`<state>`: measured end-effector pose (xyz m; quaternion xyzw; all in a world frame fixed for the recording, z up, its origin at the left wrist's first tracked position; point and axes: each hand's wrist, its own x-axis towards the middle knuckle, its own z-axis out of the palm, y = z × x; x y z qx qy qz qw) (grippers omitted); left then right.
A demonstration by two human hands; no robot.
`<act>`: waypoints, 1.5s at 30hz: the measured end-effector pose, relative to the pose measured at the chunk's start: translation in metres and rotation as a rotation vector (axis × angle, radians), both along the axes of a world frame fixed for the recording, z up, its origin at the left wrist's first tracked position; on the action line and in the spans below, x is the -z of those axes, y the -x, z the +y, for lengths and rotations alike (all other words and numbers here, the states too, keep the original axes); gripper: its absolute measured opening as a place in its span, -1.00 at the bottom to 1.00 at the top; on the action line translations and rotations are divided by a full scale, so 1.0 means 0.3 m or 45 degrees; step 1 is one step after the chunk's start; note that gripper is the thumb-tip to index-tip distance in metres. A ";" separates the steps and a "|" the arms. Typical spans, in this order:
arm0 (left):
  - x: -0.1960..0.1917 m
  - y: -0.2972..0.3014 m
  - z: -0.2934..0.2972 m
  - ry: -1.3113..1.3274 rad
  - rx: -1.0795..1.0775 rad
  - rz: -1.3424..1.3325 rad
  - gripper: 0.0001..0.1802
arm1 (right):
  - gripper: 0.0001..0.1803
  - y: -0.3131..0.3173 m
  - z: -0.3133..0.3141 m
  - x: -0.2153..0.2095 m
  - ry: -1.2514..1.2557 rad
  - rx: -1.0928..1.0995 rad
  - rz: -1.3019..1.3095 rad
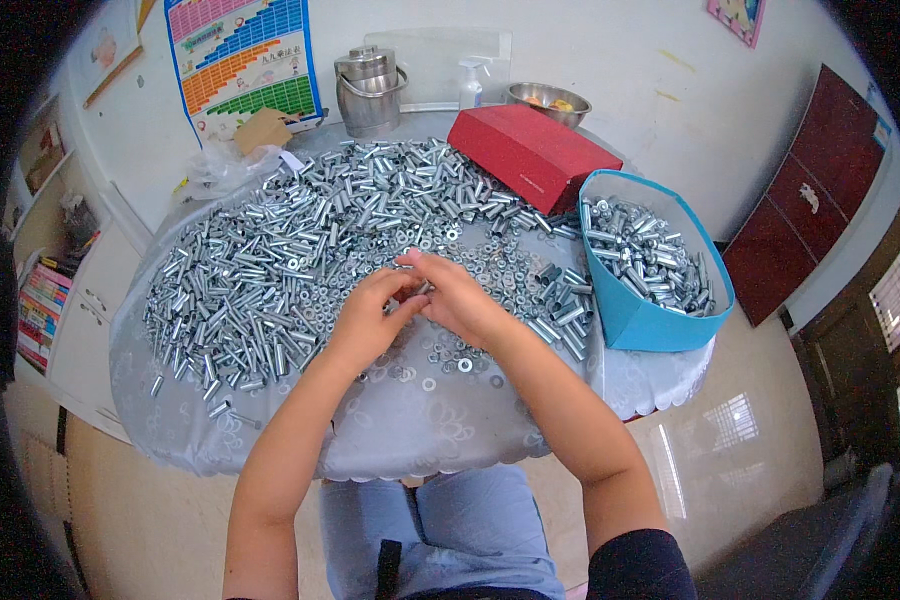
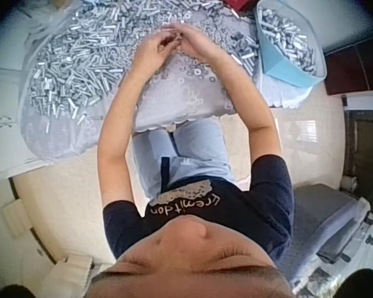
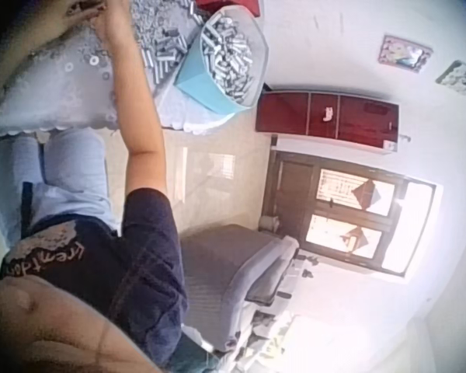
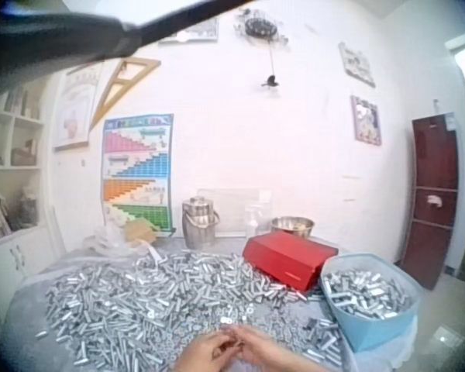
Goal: The person sits at a table covered with a large pile of metal bolts and washers. They repeatedly pick up a bolt and a washer, slide the washer onto the bolt, and place the assembled unit into a blue container on the right. The person continues this repetitive assembly process throughout the clip.
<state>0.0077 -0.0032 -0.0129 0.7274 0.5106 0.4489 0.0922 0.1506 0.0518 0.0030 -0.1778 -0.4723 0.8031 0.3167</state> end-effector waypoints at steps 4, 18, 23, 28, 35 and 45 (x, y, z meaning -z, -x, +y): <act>-0.006 0.009 0.001 -0.033 -0.022 0.050 -0.80 | -0.58 -0.005 0.011 0.008 0.076 0.018 0.056; -0.012 0.042 0.014 0.218 -0.030 -0.342 -0.78 | -0.66 -0.014 0.026 -0.002 -0.440 0.454 -0.270; 0.000 0.050 0.031 0.400 0.112 -0.736 -0.75 | -0.71 -0.022 0.016 -0.037 -0.379 0.480 -0.164; -0.003 0.038 0.035 0.535 0.176 -0.962 -0.60 | -0.77 -0.030 0.017 -0.040 -0.532 0.486 -0.292; -0.020 0.036 0.024 0.747 0.324 -1.109 -0.58 | -0.78 -0.026 0.012 -0.033 -0.640 0.473 -0.324; -0.065 0.030 0.005 1.014 0.345 -1.316 -0.49 | -0.82 -0.010 -0.013 -0.035 -0.753 0.494 -0.313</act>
